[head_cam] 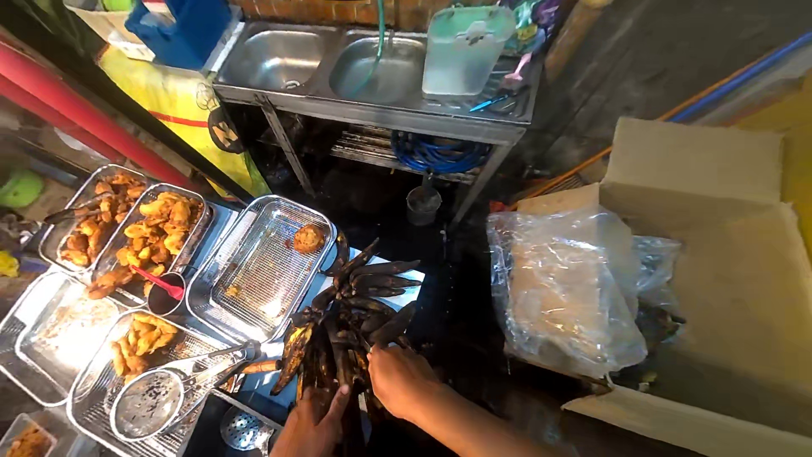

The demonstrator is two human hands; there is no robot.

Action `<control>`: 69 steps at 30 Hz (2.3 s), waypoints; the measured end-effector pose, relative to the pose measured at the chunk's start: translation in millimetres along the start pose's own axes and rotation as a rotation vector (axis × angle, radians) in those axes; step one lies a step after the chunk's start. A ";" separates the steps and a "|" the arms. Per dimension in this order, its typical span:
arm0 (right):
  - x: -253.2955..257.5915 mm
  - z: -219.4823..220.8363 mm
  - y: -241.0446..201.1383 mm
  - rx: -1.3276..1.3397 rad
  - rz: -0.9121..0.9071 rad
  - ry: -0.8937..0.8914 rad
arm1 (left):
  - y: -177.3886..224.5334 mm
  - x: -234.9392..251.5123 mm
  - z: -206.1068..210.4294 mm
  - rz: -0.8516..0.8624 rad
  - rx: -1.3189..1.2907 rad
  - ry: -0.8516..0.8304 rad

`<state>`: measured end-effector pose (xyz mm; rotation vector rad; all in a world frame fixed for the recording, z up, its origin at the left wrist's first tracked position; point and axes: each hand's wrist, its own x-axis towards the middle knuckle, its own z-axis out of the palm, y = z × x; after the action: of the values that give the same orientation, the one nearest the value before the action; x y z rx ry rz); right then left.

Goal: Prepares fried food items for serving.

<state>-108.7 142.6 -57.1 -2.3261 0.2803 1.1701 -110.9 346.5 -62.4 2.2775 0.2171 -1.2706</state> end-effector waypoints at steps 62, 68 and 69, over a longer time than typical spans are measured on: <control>25.0 6.2 -9.1 0.092 -0.007 -0.133 | 18.0 78.7 17.3 0.176 -0.348 0.020; 5.5 5.2 2.5 0.137 -0.036 -0.173 | 18.1 78.9 17.2 0.162 -0.386 0.020; 12.4 6.1 1.2 0.135 -0.031 -0.174 | 16.9 79.4 18.9 0.169 -0.375 0.021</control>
<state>-105.8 145.3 -70.3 -2.0908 0.2513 1.2879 -75.1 313.9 -130.2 1.9452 0.2426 -1.0231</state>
